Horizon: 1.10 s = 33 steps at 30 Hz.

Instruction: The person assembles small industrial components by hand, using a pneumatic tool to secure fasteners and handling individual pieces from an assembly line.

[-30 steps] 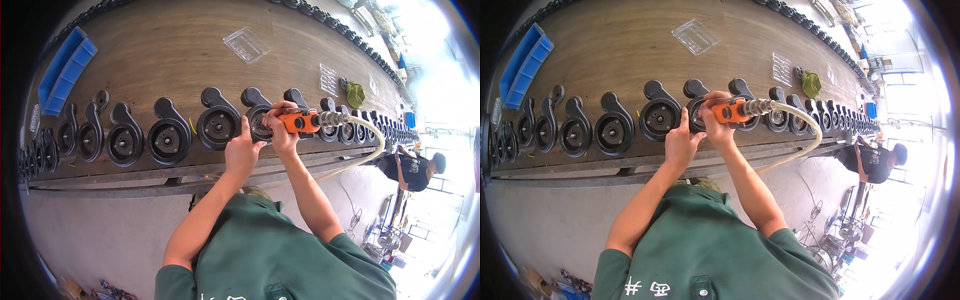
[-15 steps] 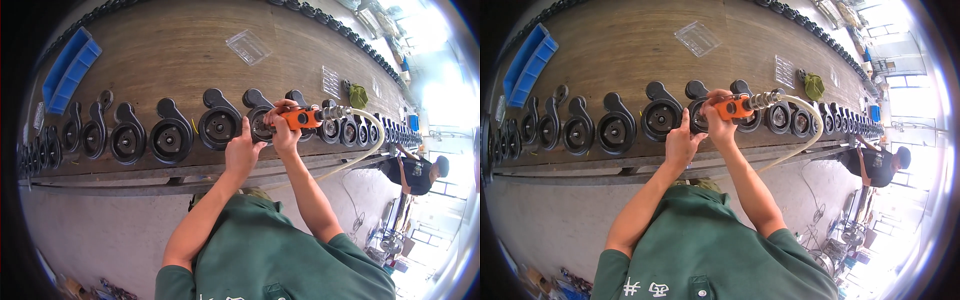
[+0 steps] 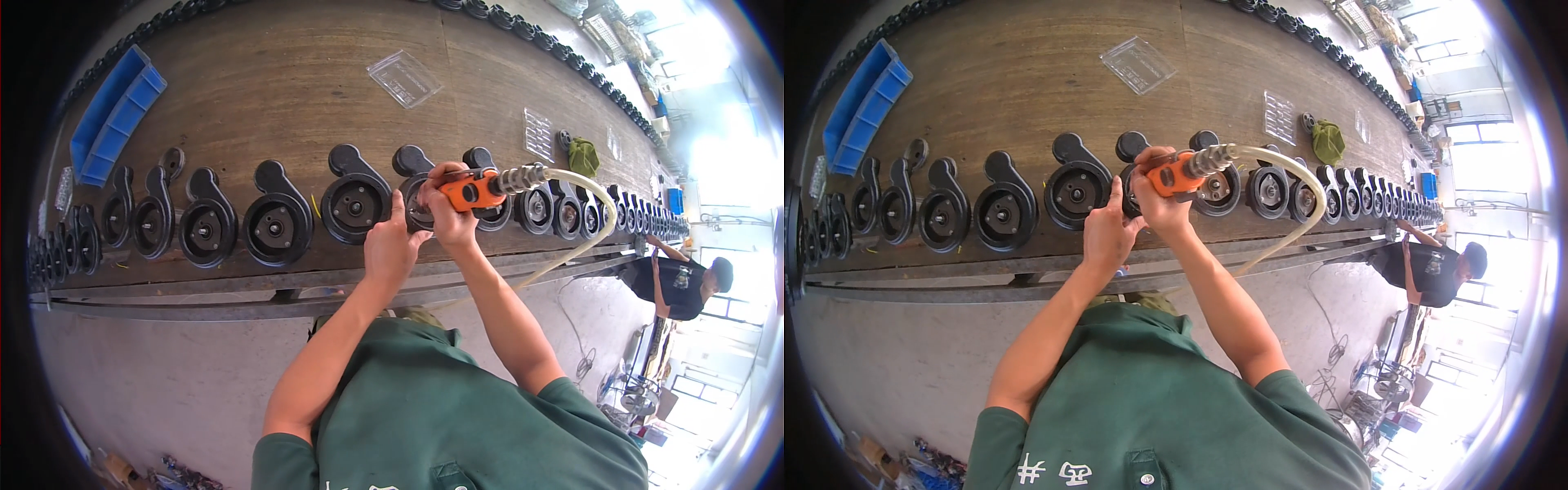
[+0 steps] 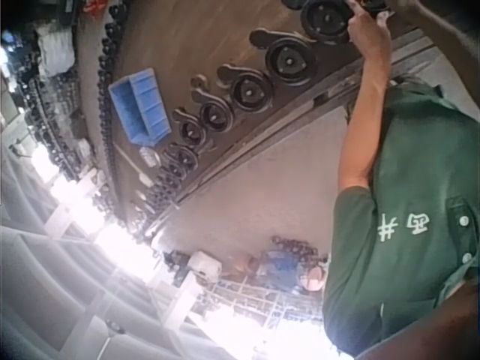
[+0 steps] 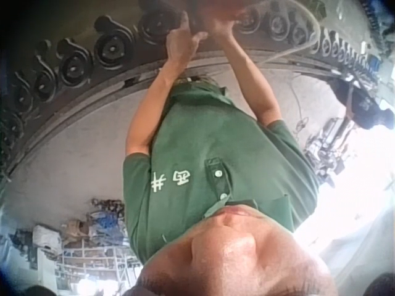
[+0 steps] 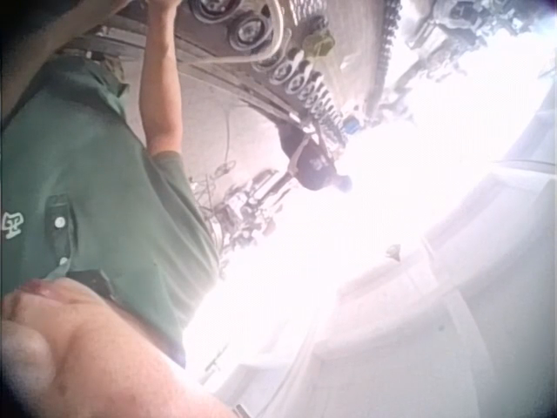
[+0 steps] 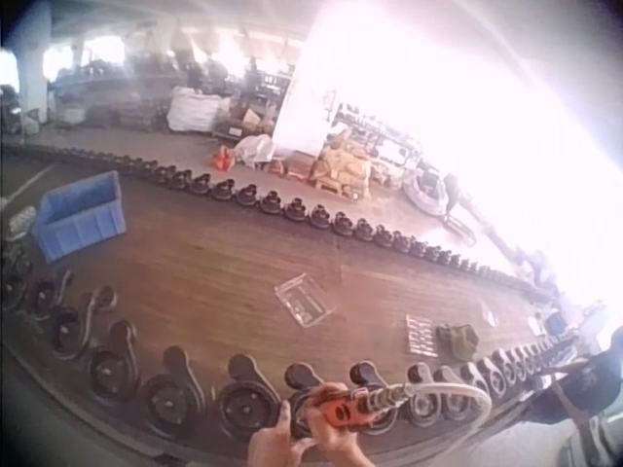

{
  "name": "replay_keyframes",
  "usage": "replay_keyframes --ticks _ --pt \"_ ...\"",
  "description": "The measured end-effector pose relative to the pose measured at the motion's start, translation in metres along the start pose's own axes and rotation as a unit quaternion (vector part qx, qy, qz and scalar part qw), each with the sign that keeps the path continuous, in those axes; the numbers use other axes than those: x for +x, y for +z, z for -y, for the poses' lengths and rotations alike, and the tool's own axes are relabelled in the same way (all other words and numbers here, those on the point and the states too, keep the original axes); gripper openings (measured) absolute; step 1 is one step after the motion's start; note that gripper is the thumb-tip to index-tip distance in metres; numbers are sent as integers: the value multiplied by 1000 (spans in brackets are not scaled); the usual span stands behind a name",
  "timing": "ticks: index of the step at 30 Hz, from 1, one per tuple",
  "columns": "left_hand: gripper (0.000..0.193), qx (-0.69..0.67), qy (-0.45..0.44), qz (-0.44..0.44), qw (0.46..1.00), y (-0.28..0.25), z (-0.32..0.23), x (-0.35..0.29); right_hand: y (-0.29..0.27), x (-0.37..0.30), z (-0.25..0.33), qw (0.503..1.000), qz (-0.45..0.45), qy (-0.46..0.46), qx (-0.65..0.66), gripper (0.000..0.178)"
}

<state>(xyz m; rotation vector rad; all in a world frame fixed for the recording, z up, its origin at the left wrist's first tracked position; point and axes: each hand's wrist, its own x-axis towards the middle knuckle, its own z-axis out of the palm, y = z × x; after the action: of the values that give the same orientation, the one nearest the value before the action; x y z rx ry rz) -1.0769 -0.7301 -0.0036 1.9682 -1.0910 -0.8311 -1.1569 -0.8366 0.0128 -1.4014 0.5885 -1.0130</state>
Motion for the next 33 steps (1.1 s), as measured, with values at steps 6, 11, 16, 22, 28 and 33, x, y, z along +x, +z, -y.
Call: replay_keyframes --ticks 6,11,16,22,28,33 --pt "95 13 -3 6 1000 2 2 0 4 -2 5 1000 -7 -10 13 24" --pt "96 9 0 -6 1000 3 2 -1 5 -4 -1 998 -32 -6 51 23" --pt "95 10 1 -3 1000 2 4 0 10 -4 0 998 -40 -10 42 20" --pt "93 13 1 -12 1000 -2 4 1 15 -3 -1 999 -33 -6 -40 13" --pt "92 10 6 -20 1000 -1 5 1 20 -2 -3 998 -30 -14 -55 13" --pt "92 12 -2 -16 1000 5 3 1 2 0 -16 996 19 -31 -79 23"
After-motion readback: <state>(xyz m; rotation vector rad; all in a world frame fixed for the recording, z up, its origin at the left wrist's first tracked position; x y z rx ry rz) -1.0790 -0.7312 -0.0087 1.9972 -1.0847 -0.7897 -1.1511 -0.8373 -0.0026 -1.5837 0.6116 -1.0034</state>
